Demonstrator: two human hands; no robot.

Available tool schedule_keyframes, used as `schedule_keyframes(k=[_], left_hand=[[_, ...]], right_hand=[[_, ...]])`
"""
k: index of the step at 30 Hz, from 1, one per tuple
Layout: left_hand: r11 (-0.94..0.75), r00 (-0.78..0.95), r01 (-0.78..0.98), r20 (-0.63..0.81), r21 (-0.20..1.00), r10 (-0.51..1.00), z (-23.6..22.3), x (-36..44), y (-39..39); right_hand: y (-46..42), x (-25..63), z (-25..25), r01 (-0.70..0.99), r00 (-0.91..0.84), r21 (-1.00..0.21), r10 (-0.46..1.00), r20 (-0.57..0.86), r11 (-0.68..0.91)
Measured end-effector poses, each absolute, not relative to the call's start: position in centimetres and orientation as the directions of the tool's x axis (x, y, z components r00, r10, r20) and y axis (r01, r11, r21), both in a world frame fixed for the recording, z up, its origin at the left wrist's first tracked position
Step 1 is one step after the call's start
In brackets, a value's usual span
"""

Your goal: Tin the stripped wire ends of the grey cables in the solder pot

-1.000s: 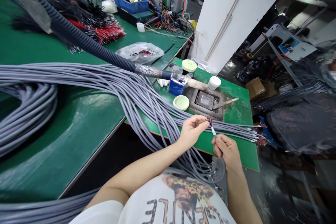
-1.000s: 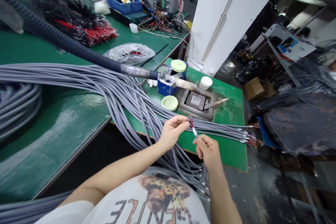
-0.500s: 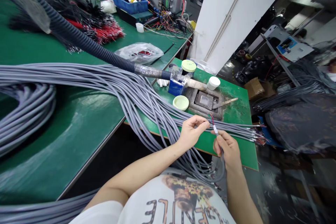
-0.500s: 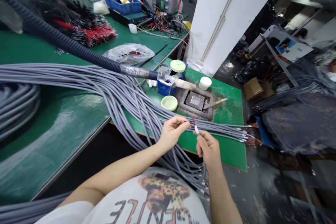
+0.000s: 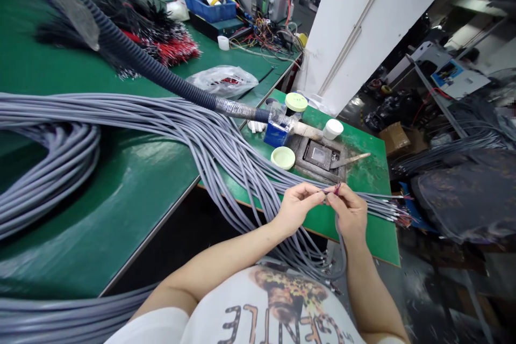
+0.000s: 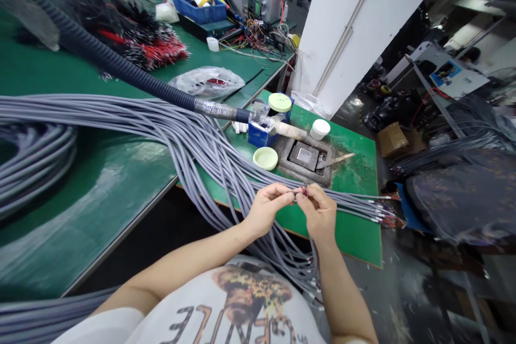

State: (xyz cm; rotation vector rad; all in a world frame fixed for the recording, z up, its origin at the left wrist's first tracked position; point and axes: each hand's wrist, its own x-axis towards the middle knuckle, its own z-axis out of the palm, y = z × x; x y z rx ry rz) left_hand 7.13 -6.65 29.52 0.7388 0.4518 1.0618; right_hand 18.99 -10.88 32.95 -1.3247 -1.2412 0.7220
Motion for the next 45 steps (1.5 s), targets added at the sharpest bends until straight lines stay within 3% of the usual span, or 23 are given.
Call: schedule_keyframes(k=[5,8,11,16,23,29,38,40,42,45], left_hand=[[0.224,0.396,-0.578,0.029,0.784,0.918,29.2,6.9,-6.4],[-0.038,0.29,-0.483,0.2,0.875,0.936,29.0,6.5,-6.2],[-0.24,0.224,-0.423,0.357,0.874,0.907,28.9,6.2,-6.0],[-0.034,0.261,-0.528,0.2,0.848,0.944,28.8,6.4,-5.8],[0.061,0.289,-0.529,0.112,0.846,0.951,28.5,6.0,-5.3],[0.15,0.264,-0.541,-0.002,0.827,0.965,28.1,5.9,-5.0],[0.237,0.255,-0.544,-0.11,0.805,0.961,26.9,5.4,-3.8],[0.165,0.278,-0.439,-0.042,0.883,0.96,26.9,4.7,-3.7],[-0.04,0.253,-0.273,0.112,0.961,0.961,26.6,3.7,-3.6],[-0.4,0.21,-0.055,0.403,0.915,0.891,25.7,2.5,-3.6]], right_hand=[[-10.2,19.5,33.1,0.103,0.146,-0.98,0.972,0.184,0.17],[-9.8,19.6,33.6,0.113,0.099,-0.983,0.982,0.159,0.147],[-9.4,19.1,33.6,0.007,0.17,-0.986,0.971,0.166,0.168],[-9.0,18.6,32.8,-0.131,0.221,-0.973,0.963,0.157,0.189],[-8.9,19.2,34.2,0.243,0.127,-0.97,0.992,0.025,-0.007],[-8.3,18.9,34.1,0.478,0.124,-0.878,0.989,0.083,0.014],[-4.7,18.0,34.1,0.565,0.059,-0.822,0.991,0.122,0.068],[-3.3,18.0,34.2,0.596,0.028,-0.799,0.992,0.125,0.084],[-1.5,18.2,34.0,0.637,-0.015,-0.764,0.993,0.116,0.099],[1.5,18.4,33.4,0.734,-0.087,-0.668,0.992,0.092,0.126]])
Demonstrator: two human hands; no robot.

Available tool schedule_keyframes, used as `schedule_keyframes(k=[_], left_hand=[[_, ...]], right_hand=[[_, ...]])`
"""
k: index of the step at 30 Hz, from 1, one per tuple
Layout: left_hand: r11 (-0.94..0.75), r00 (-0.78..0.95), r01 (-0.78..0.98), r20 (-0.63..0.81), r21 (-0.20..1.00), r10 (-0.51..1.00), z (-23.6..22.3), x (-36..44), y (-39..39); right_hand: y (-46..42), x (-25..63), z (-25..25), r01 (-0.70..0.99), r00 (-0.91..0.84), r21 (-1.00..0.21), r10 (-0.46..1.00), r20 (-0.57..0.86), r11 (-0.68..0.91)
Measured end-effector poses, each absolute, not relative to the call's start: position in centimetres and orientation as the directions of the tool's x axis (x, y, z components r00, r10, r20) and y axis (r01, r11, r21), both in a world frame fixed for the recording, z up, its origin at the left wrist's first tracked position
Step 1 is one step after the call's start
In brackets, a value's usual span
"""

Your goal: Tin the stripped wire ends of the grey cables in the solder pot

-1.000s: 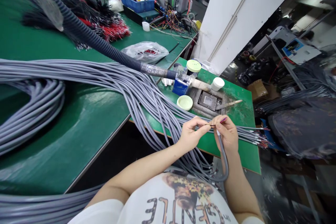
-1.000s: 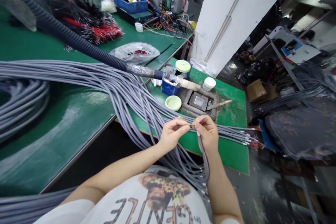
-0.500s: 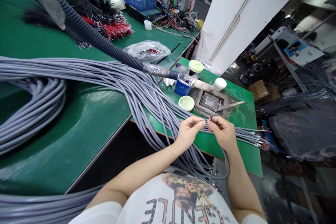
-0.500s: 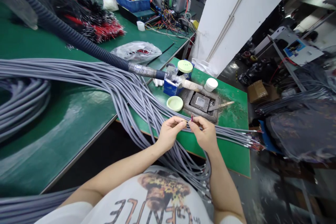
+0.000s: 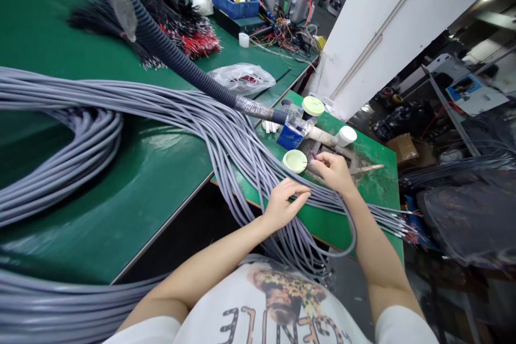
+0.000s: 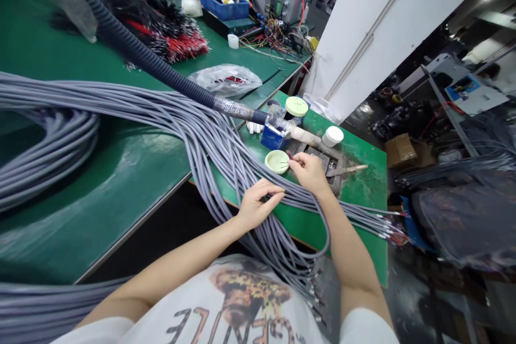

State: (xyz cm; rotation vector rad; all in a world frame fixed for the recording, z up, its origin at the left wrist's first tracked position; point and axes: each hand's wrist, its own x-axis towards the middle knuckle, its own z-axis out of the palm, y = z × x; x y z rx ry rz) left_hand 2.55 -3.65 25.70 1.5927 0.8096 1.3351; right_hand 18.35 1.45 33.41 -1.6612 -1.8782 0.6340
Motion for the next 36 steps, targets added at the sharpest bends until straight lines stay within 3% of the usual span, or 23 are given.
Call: schedule_keyframes(k=[3,6,13,19,27,31,36], left_hand=[[-0.599,0.281,0.081,0.558,0.797,0.781,24.4,2.3,-3.7],[-0.679,0.346,0.185,0.599,0.711,0.722,23.5,2.6,-3.7],[-0.722,0.351,0.214,0.638,0.658,0.685,23.3,2.6,-3.6],[-0.729,0.348,0.192,0.649,0.657,0.677,23.3,2.5,-3.5],[-0.717,0.355,0.183,0.635,0.672,0.686,23.2,2.4,-3.5],[-0.728,0.372,0.2,0.637,0.656,0.675,23.3,2.4,-3.5],[-0.729,0.371,0.203,0.638,0.653,0.675,23.0,2.5,-3.5]], right_hand=[[4.1,18.0,32.4,0.88,-0.129,-0.457,0.991,0.028,0.127],[6.1,17.4,31.3,0.95,-0.138,-0.286,0.99,-0.033,0.123],[7.8,16.7,29.4,0.984,-0.124,-0.137,0.988,-0.095,0.11],[8.1,16.5,28.8,0.99,-0.121,-0.088,0.987,-0.11,0.111],[6.6,19.3,30.9,0.987,-0.115,-0.115,0.992,-0.042,0.11],[5.4,25.0,31.1,0.989,0.041,-0.147,0.998,0.056,-0.032],[4.8,30.4,29.0,0.973,0.211,-0.112,0.975,0.061,-0.204]])
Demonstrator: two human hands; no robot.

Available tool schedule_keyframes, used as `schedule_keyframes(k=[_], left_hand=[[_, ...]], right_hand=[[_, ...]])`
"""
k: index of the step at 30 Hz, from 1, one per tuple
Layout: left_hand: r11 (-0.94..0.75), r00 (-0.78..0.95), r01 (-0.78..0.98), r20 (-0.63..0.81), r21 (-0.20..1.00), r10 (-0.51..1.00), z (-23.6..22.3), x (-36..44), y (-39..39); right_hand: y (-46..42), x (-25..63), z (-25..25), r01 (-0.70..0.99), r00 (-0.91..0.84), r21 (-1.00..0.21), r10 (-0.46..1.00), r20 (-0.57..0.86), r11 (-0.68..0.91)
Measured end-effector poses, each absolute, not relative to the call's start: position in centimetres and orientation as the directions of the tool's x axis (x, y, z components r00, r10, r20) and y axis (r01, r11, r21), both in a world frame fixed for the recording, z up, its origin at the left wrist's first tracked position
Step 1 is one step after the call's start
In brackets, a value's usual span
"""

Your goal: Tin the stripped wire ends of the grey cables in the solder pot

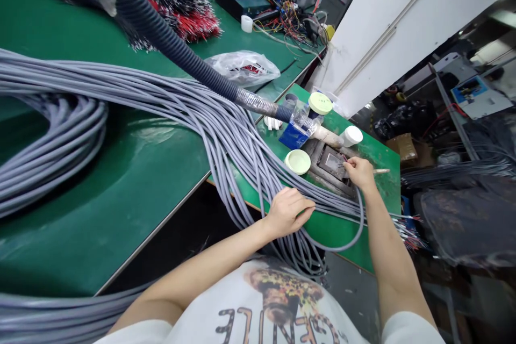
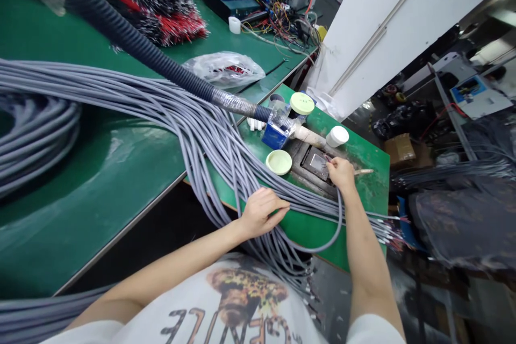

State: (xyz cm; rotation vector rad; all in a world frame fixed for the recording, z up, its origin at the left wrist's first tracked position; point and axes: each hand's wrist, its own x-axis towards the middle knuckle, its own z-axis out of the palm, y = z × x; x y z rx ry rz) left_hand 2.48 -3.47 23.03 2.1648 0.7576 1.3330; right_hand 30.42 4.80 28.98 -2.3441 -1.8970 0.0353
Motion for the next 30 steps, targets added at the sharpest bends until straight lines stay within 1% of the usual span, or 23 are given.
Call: schedule_keyframes(k=[5,12,18,23,27,29,30], left_hand=[[-0.72,0.377,0.202,0.625,0.664,0.683,22.8,2.5,-3.5],[-0.736,0.348,0.191,0.656,0.65,0.67,23.1,2.5,-3.5],[-0.742,0.328,0.202,0.67,0.64,0.666,22.9,2.6,-3.5],[-0.75,0.331,0.205,0.676,0.629,0.658,22.9,2.6,-3.4],[-0.752,0.343,0.219,0.672,0.621,0.656,23.2,2.6,-3.4],[-0.754,0.346,0.225,0.673,0.617,0.654,23.3,2.6,-3.4],[-0.755,0.346,0.227,0.674,0.615,0.653,23.4,2.6,-3.4]], right_hand=[[5.0,31.4,27.2,0.964,0.256,-0.084,0.965,0.05,-0.251],[5.4,31.2,26.5,0.958,0.282,-0.055,0.959,0.039,-0.28],[5.2,31.0,27.0,0.96,0.272,-0.088,0.961,0.052,-0.267],[4.4,28.5,29.3,0.966,0.191,-0.189,0.979,0.075,-0.174],[4.5,24.3,30.9,0.94,0.033,-0.342,0.995,0.097,0.002],[5.0,22.1,31.2,0.931,-0.04,-0.357,0.994,0.103,0.075],[5.4,21.1,31.1,0.941,-0.066,-0.327,0.994,0.09,0.092]])
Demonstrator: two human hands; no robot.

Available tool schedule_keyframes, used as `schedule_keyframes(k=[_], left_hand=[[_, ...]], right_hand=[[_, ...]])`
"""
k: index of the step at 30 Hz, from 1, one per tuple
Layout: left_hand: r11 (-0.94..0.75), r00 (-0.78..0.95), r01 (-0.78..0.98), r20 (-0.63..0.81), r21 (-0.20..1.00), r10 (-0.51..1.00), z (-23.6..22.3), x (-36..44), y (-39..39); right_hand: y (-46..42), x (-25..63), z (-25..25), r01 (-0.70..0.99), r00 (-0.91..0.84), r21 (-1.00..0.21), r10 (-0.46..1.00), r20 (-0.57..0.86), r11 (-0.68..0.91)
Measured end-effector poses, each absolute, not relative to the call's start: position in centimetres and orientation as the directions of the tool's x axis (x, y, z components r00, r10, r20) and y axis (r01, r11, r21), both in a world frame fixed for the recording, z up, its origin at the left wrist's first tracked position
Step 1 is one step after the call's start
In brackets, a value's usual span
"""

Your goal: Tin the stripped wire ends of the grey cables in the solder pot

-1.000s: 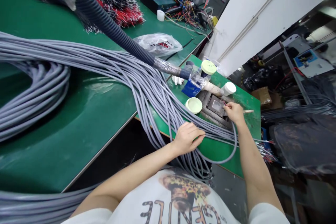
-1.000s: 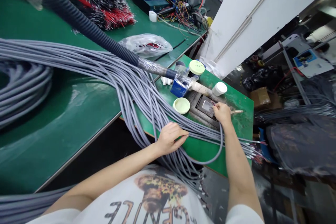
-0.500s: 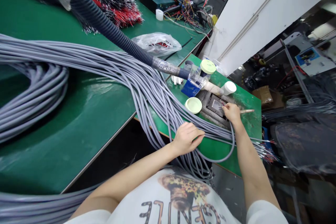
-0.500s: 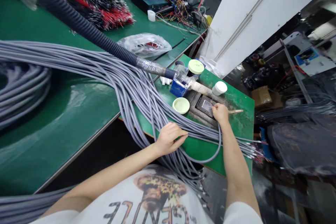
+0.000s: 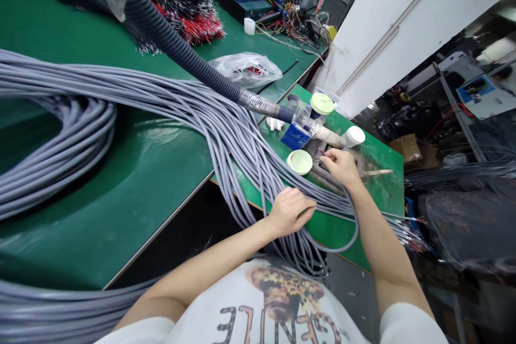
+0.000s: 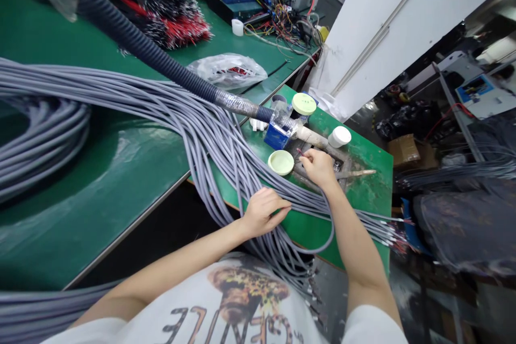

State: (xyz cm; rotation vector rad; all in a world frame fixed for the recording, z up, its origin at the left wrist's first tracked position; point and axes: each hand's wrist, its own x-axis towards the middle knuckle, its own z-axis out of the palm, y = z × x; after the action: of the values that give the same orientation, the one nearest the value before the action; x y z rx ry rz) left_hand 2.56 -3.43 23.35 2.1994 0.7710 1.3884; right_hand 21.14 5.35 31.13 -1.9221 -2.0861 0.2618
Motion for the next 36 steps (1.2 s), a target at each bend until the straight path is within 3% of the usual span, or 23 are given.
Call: schedule_keyframes(k=[5,19,28,36], left_hand=[[-0.761,0.338,0.231,0.683,0.607,0.647,23.3,2.6,-3.4],[-0.761,0.33,0.221,0.688,0.609,0.646,23.1,2.6,-3.4],[-0.757,0.347,0.216,0.676,0.616,0.649,23.1,2.5,-3.4],[-0.753,0.347,0.211,0.672,0.624,0.654,22.9,2.6,-3.4]], right_hand=[[6.8,17.9,30.0,0.981,-0.147,-0.129,0.989,-0.02,0.144],[6.5,18.0,30.3,0.988,-0.152,-0.012,0.987,-0.045,0.152],[5.8,27.4,29.9,0.985,0.169,0.049,0.986,-0.006,-0.168],[6.5,29.8,27.6,0.959,0.275,0.073,0.961,-0.021,-0.273]])
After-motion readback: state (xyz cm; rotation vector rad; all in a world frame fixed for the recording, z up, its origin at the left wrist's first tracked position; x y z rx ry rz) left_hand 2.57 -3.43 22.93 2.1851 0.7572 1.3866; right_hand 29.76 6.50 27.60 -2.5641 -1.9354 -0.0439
